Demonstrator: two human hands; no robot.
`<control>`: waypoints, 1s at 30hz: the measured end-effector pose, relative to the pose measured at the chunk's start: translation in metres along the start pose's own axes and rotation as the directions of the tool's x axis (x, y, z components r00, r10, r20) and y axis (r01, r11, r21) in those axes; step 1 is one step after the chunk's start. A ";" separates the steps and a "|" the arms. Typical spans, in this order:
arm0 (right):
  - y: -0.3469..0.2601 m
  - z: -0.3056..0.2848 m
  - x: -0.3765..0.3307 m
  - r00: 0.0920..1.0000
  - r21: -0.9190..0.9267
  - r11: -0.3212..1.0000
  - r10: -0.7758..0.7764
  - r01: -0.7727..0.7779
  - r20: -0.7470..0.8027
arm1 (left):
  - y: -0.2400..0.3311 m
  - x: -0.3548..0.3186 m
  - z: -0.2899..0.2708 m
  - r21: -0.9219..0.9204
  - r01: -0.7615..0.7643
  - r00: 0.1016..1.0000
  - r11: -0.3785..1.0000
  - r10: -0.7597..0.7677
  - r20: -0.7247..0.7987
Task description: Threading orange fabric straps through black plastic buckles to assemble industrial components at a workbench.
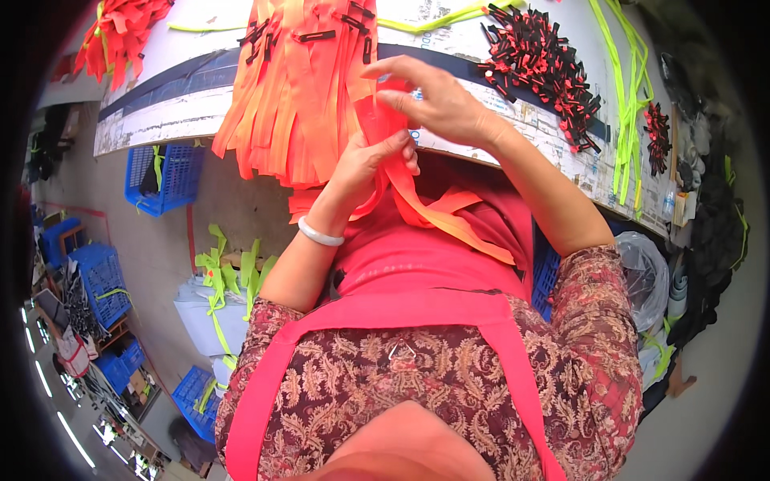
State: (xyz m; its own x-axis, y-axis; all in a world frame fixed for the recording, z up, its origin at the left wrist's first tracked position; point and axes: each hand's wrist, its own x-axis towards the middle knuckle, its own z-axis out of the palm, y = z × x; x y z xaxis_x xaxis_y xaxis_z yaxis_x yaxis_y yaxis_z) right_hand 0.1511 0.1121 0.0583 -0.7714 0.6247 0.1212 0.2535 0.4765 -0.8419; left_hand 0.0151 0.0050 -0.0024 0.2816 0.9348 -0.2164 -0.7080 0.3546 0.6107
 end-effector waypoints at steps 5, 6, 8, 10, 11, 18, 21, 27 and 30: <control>-0.015 0.006 -0.006 0.937 0.040 0.997 0.048 -0.066 0.347 | -0.004 0.004 -0.011 0.152 0.034 0.999 0.988 -0.033 -0.006; -0.012 0.004 -0.005 0.930 0.010 0.998 0.047 -0.055 0.366 | -0.004 0.003 -0.004 0.147 0.033 0.999 0.989 -0.027 -0.046; -0.013 -0.001 -0.004 0.929 -0.071 0.997 0.053 -0.029 0.366 | 0.002 0.004 -0.005 0.134 0.047 0.998 0.990 -0.042 -0.038; -0.007 -0.004 -0.001 0.943 -0.125 0.992 0.020 0.023 0.333 | 0.007 0.005 -0.002 0.090 0.057 0.995 0.994 -0.050 -0.082; -0.003 -0.011 0.007 0.920 -0.056 0.998 0.020 0.002 0.390 | 0.011 0.005 -0.001 0.095 0.049 0.996 0.994 -0.042 -0.073; 0.124 -0.076 0.101 0.941 -0.338 0.905 0.156 -0.258 -0.300 | 0.024 0.029 -0.003 0.125 0.112 0.987 0.986 -0.096 -0.131; 0.166 -0.111 0.117 0.925 -0.629 0.712 0.077 -0.312 -0.372 | 0.016 0.039 -0.008 0.098 0.183 0.982 0.978 -0.177 -0.069; 0.178 -0.181 0.131 0.932 -0.874 0.326 0.161 -0.361 -0.325 | 0.021 0.038 -0.016 0.023 0.174 0.984 0.984 -0.174 -0.025; 0.195 -0.200 0.131 0.970 -0.934 0.281 0.165 -0.219 -0.178 | 0.022 0.040 -0.016 0.021 0.222 0.975 0.975 -0.222 0.012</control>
State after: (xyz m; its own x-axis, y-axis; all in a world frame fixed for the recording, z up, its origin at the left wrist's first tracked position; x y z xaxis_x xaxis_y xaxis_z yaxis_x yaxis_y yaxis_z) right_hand 0.2164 0.4104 0.0152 -0.6026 0.7948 0.0719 0.7857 0.5751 0.2279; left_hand 0.0005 0.0502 -0.0093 0.4398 0.8323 -0.3373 -0.6144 0.5528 0.5629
